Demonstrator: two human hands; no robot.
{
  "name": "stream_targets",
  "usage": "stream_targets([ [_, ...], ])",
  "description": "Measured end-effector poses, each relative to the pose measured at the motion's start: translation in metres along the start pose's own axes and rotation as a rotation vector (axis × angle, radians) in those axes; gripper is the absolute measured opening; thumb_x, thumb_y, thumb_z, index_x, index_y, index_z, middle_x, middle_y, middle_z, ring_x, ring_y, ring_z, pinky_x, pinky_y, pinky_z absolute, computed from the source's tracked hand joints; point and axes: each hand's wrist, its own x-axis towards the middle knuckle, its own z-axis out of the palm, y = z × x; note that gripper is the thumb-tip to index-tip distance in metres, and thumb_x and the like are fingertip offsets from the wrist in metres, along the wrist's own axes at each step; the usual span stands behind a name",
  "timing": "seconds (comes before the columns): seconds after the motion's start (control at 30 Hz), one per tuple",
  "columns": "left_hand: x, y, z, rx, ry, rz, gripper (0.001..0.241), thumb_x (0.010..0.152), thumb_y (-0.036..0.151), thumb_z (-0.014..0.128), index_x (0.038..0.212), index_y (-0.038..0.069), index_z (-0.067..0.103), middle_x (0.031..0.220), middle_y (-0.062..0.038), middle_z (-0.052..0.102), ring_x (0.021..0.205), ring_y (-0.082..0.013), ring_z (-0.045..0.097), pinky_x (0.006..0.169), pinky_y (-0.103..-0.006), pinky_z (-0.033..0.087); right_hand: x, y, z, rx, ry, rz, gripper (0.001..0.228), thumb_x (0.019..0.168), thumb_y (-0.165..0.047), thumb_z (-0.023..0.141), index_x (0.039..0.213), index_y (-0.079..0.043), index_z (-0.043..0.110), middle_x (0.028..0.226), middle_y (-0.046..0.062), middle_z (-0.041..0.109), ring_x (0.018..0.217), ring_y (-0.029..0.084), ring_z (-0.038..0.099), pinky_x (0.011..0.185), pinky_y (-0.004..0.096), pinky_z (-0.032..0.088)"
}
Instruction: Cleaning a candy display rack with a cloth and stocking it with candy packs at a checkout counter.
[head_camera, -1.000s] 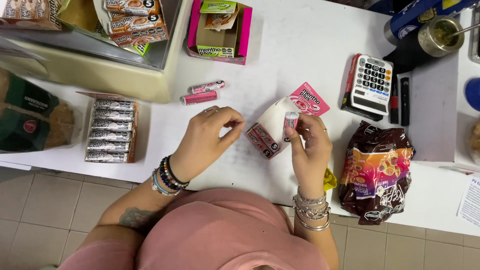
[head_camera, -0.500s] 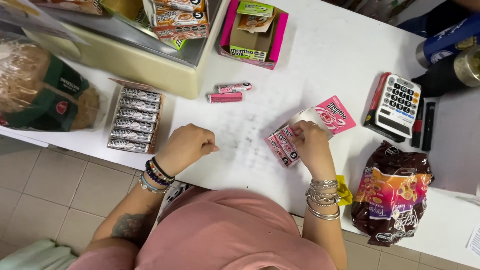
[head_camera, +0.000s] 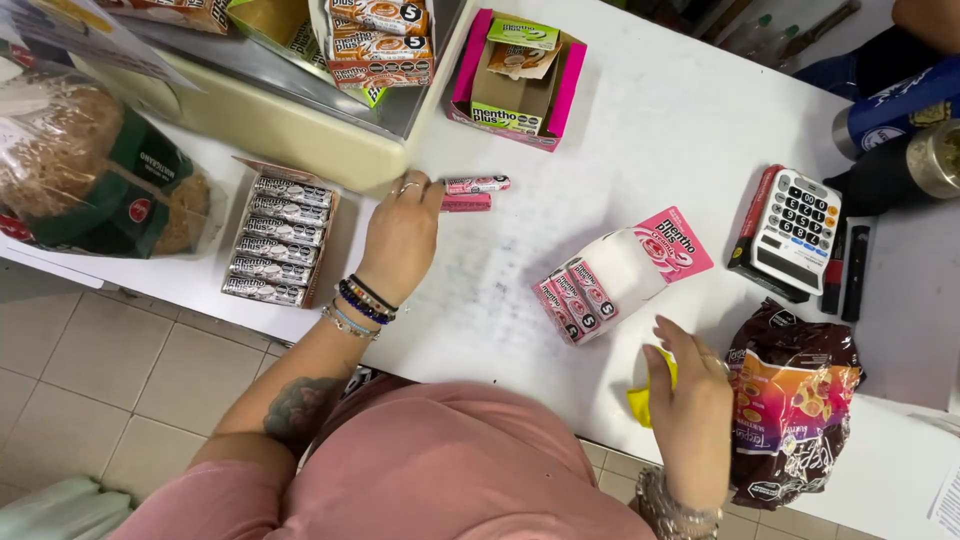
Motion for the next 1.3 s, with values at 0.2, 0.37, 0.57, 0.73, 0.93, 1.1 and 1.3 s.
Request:
stream_targets([
  [0.2,-0.007,0.003,0.022,0.102,-0.116,-0.070,0.041,0.084,0.016,0.077,0.117,0.005,0.057,0.114,-0.014,0.054,0.082,-0.0318,0.064,0.057,-0.0428,0.054,-0.063,0.067,0.033,-0.245,-0.192,0.168,0.081,0.078,-0.047,0.077,0.149,-0.018,0.051,0.153,0.021,0.046,0.134,0.046,0.047,0.109,0.064,0.037],
  [0.37,-0.013,0.003,0.028,0.156,-0.088,-0.033,0.049,0.086,0.017,0.077,0.129,0.004,0.057,0.108,-0.013,0.060,0.095,-0.0324,0.063,0.066,-0.0414,0.056,-0.072,0.087,0.061,-0.254,-0.118,0.105,0.061,0.083,-0.024,0.074,0.142,-0.017,0.057,0.147,0.024,0.047,0.123,0.044,0.055,0.100,0.058,0.046],
  [0.57,-0.014,0.029,-0.011,-0.879,-0.273,-0.309,0.029,0.096,0.016,0.065,0.124,0.008,0.057,0.099,-0.010,0.067,0.087,-0.0261,0.062,0.074,-0.0397,0.052,-0.066,0.038,0.027,0.020,0.062,0.137,0.045,0.090,-0.012,0.067,0.135,-0.013,0.064,0.137,0.018,0.056,0.122,0.037,0.058,0.101,0.048,0.049],
  [0.73,-0.008,0.083,-0.062,-1.635,-0.653,-0.407,0.058,0.100,0.024,0.057,0.154,0.009,0.041,0.115,-0.007,0.061,0.093,-0.0192,0.066,0.083,-0.0317,0.057,-0.051,-0.004,0.013,0.134,0.296,-0.045,0.050,0.094,-0.009,0.067,0.143,-0.008,0.058,0.141,0.018,0.053,0.129,0.035,0.056,0.109,0.046,0.048],
  [0.93,-0.001,0.121,-0.071,-1.731,-0.893,0.025,0.077,0.103,0.019,0.055,0.164,0.020,0.008,0.125,-0.015,0.052,0.106,-0.0230,0.062,0.097,-0.0443,0.064,-0.032,-0.029,0.014,0.278,0.342,-0.312,0.046,0.095,-0.006,0.069,0.139,-0.007,0.058,0.152,0.020,0.054,0.124,0.032,0.065,0.104,0.041,0.047],
  [1.1,0.006,0.134,-0.075,-1.715,-0.998,0.014,0.075,0.095,0.013,0.067,0.159,0.013,0.027,0.135,-0.006,0.042,0.117,-0.0165,0.048,0.094,-0.0375,0.064,-0.023,-0.035,0.014,0.319,0.285,-0.390,0.045,0.094,0.000,0.067,0.139,-0.005,0.058,0.147,0.016,0.057,0.117,0.033,0.063,0.104,0.043,0.050],
  [1.3,-0.003,0.127,-0.049,-1.711,-1.074,0.009,0.083,0.089,0.015,0.075,0.158,0.014,0.030,0.125,-0.009,0.052,0.098,-0.0127,0.057,0.093,-0.0300,0.058,-0.031,-0.031,0.023,0.362,0.267,-0.382,0.045,0.093,0.001,0.067,0.138,-0.005,0.059,0.141,0.015,0.059,0.106,0.032,0.063,0.097,0.042,0.050],
])
